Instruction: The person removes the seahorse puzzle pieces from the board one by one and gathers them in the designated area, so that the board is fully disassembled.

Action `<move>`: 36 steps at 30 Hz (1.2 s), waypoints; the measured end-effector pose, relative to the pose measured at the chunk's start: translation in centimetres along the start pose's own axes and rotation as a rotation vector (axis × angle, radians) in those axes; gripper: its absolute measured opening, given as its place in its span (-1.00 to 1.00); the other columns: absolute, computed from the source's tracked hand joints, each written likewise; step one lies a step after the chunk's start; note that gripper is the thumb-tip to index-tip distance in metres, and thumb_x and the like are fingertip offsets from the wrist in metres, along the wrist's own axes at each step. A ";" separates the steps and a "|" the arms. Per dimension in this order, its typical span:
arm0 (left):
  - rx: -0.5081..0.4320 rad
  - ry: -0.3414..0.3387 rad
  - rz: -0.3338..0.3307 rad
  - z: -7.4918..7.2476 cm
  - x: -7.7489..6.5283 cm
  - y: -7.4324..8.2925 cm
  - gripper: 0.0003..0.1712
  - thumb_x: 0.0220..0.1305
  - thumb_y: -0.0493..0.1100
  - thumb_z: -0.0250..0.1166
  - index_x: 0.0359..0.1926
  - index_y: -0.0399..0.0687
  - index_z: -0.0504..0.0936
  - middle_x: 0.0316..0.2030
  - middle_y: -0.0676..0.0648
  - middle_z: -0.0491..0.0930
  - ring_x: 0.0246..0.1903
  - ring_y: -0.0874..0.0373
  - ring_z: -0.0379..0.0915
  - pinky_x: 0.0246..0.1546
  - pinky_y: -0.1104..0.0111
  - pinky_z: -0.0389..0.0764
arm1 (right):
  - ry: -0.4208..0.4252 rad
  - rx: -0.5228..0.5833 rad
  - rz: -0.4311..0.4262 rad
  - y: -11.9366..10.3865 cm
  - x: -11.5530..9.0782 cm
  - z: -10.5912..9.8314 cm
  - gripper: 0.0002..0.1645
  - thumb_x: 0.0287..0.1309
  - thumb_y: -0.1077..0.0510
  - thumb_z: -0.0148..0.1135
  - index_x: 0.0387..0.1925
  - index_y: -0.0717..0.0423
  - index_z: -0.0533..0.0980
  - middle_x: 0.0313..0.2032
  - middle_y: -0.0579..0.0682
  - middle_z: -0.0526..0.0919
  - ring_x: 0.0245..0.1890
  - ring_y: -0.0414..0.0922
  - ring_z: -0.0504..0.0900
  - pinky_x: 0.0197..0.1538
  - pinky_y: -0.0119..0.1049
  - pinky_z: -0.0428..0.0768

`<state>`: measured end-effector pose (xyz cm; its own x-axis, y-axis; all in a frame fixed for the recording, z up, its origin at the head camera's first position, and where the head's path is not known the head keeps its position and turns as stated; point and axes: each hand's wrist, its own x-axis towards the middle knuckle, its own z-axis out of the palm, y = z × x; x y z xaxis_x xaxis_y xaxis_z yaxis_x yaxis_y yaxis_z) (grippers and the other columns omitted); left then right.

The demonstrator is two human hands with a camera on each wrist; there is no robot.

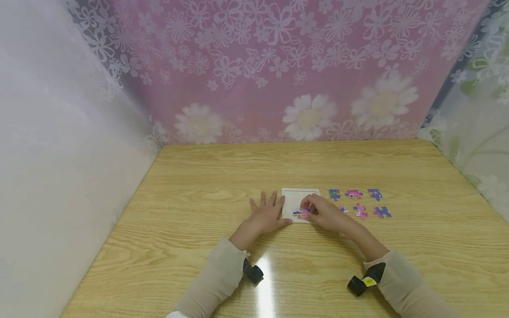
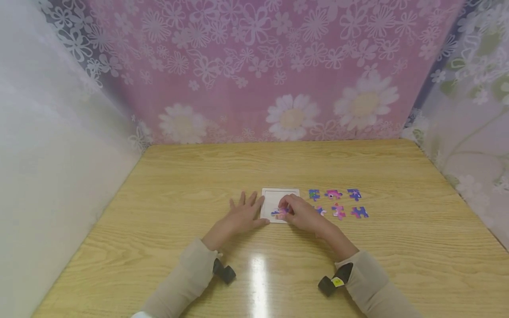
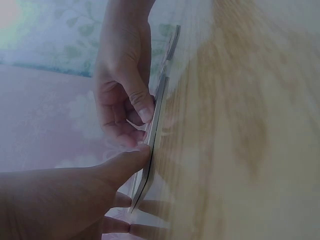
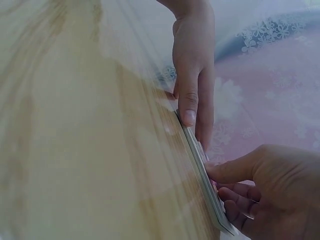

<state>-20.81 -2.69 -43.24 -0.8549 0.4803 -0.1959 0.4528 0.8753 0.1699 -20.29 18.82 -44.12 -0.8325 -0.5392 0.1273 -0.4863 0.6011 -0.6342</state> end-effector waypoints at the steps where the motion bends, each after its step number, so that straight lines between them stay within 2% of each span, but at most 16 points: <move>1: -0.001 -0.001 -0.002 0.0 0.0 0.0 -0.08 0.21 0.38 -0.04 0.43 0.01 -0.01 0.39 -0.19 -0.13 0.30 -0.32 -0.33 0.08 -0.30 -0.13 | -0.001 0.001 0.002 0.0 0.0 0.0 -0.69 0.02 0.46 0.19 -0.15 0.24 0.45 -0.26 0.00 0.44 -0.35 -0.15 0.41 -0.27 -0.28 0.48; 4: -0.005 -0.003 -0.004 0.1 0.1 0.0 -0.09 0.21 0.38 -0.04 0.43 0.02 -0.02 0.39 -0.19 -0.14 0.30 -0.32 -0.34 0.09 -0.29 -0.13 | -0.008 0.001 0.008 -0.2 -0.1 -0.1 -0.66 0.04 0.46 0.17 -0.08 0.26 0.49 -0.24 0.02 0.44 -0.35 -0.15 0.40 -0.27 -0.27 0.47; 15: -0.013 -0.008 -0.006 0.1 0.1 -0.1 -0.09 0.22 0.37 -0.04 0.43 0.02 -0.02 0.39 -0.19 -0.15 0.30 -0.31 -0.36 0.09 -0.30 -0.14 | 0.027 0.021 0.025 -0.5 0.1 -0.1 -0.65 0.00 0.47 0.21 -0.13 0.20 0.50 -0.26 0.00 0.43 -0.37 -0.14 0.41 -0.29 -0.26 0.48; 28: -0.026 -0.003 -0.005 0.0 -0.1 0.1 -0.09 0.22 0.36 -0.02 0.43 0.00 -0.01 0.39 -0.20 -0.14 0.30 -0.32 -0.36 0.08 -0.30 -0.15 | 0.020 0.046 0.022 -0.4 0.1 -0.2 -0.70 0.03 0.42 0.22 -0.15 0.20 0.50 -0.32 -0.03 0.47 -0.35 -0.13 0.43 -0.30 -0.27 0.46; 36: -0.031 -0.002 -0.009 -0.1 -0.4 0.4 -0.10 0.22 0.35 -0.02 0.43 -0.01 -0.01 0.39 -0.20 -0.14 0.30 -0.32 -0.36 0.09 -0.30 -0.15 | 0.035 0.116 0.088 -0.1 -0.1 -0.3 -0.73 0.08 0.42 0.13 -0.21 0.07 0.52 -0.28 -0.01 0.54 -0.30 -0.07 0.52 -0.27 -0.19 0.49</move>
<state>-20.30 -2.54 -42.99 -0.8583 0.4727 -0.1997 0.4370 0.8773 0.1985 -20.26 18.95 -43.85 -0.8802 -0.4654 0.0931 -0.3791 0.5715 -0.7278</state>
